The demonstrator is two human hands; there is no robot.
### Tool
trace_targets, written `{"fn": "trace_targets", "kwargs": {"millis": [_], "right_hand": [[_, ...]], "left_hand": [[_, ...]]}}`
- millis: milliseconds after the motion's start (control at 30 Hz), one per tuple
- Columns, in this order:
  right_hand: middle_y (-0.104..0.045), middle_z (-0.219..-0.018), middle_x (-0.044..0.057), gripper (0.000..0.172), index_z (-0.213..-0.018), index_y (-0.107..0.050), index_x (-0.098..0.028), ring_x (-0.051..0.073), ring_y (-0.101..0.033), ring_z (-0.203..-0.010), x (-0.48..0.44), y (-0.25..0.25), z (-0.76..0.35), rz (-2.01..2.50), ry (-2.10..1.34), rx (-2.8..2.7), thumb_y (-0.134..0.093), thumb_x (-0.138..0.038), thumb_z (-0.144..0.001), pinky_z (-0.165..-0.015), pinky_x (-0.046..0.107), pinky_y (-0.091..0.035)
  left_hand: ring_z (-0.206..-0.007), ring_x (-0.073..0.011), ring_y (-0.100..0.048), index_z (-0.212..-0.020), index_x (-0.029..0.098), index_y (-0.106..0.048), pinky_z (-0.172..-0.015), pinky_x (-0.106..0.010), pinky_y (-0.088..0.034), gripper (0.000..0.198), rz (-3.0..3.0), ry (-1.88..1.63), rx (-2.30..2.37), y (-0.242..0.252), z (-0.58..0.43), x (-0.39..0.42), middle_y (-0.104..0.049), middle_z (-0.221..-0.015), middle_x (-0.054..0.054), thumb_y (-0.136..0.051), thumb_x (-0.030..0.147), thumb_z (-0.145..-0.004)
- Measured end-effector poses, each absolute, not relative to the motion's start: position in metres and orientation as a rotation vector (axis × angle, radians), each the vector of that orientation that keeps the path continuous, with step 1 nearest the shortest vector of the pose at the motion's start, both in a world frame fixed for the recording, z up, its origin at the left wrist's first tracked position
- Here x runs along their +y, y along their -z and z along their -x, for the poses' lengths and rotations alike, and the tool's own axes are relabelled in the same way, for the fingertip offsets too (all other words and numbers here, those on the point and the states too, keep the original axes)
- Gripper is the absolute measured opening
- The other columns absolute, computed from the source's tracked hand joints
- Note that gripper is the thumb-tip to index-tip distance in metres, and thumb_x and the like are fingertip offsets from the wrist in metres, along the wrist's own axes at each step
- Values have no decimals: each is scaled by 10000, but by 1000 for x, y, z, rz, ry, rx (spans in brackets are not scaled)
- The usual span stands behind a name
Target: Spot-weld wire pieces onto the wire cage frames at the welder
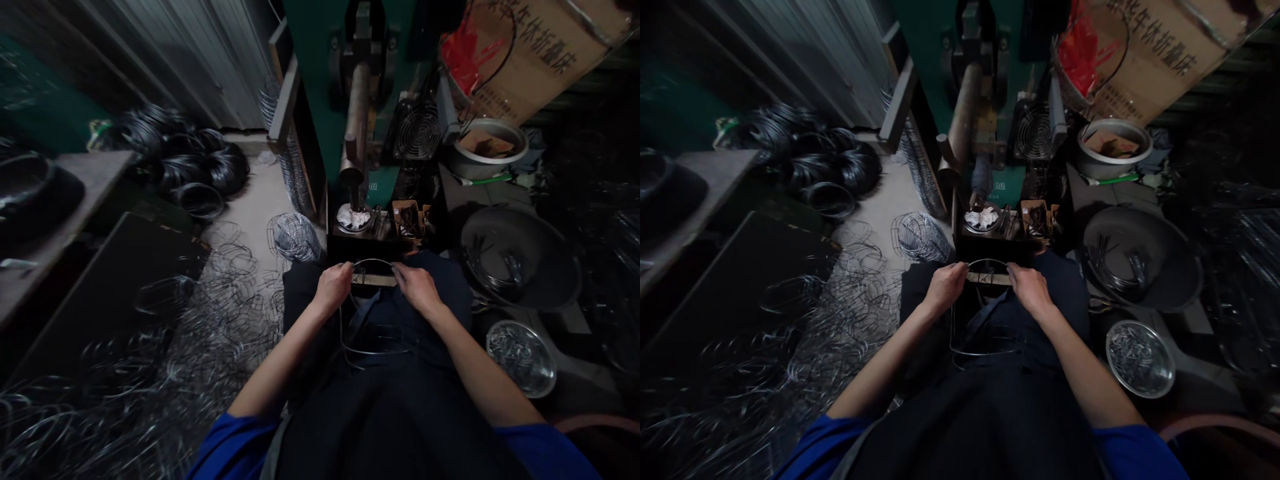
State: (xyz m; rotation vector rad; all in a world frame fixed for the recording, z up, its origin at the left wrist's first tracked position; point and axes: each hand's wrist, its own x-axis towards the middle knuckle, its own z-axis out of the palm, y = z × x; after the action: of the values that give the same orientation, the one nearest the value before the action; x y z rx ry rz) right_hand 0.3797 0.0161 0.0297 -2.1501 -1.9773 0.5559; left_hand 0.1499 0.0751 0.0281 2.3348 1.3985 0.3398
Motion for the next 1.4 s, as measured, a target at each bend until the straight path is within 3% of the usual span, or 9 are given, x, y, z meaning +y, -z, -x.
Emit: {"fn": "trace_targets", "kwargs": {"millis": [233, 633, 867, 1033, 1200, 1400], "right_hand": [[-745, -1097, 84, 309, -1227, -662, -277, 275, -709, -953, 18, -30, -380, 2143, -531, -2021, -460, -293, -994, -771, 310, -502], [-697, -1221, 102, 366, -1320, -626, -247, 268, -669, -1075, 20, -23, -377, 2080, -591, -2007, -441, -290, -1006, -922, 334, -506], [-688, -1229, 125, 361, -1305, -634, -227, 276, -668, -1058, 28, -27, -379, 2059, -560, -2046, -474, -242, -982, -887, 334, -512], [-708, -1183, 118, 337, -1268, -652, -229, 262, -679, -1037, 50, -42, -378, 2031, -444, -2090, -488, -233, -974, -851, 308, -517], [-707, -1204, 100, 323, -1253, -658, -208, 242, -674, -1079, 74, -66, -377, 1959, -328, -2126, -475, -238, -989, -906, 289, -499], [-732, -1118, 115, 330, -1252, -658, -188, 255, -697, -1016, 92, -94, -373, 1981, -211, -2194, -469, -230, -985, -806, 283, -515]], "left_hand": [[-706, -199, -605, -888, 190, -616, -633, -276, -393, 209, -2363, -230, 1435, -31, -152, 75, -659, -836, -91, -418, 158, -948], [-703, -170, -604, -835, 188, -596, -655, -257, -384, 177, -2326, -391, 1351, -20, -142, 80, -660, -792, -64, -470, 209, -957], [-681, -171, -579, -795, 185, -581, -642, -262, -377, 205, -2362, -430, 1335, -23, -143, 84, -636, -771, -66, -448, 184, -950], [-680, -180, -573, -792, 179, -571, -638, -275, -377, 206, -2409, -478, 1356, -40, -143, 102, -626, -772, -70, -436, 176, -948], [-682, -188, -577, -810, 179, -573, -642, -284, -380, 196, -2457, -543, 1381, -61, -142, 122, -623, -766, -68, -432, 174, -947], [-685, -188, -581, -805, 183, -570, -651, -284, -380, 199, -2479, -608, 1410, -81, -140, 137, -628, -760, -63, -433, 164, -948]]}}
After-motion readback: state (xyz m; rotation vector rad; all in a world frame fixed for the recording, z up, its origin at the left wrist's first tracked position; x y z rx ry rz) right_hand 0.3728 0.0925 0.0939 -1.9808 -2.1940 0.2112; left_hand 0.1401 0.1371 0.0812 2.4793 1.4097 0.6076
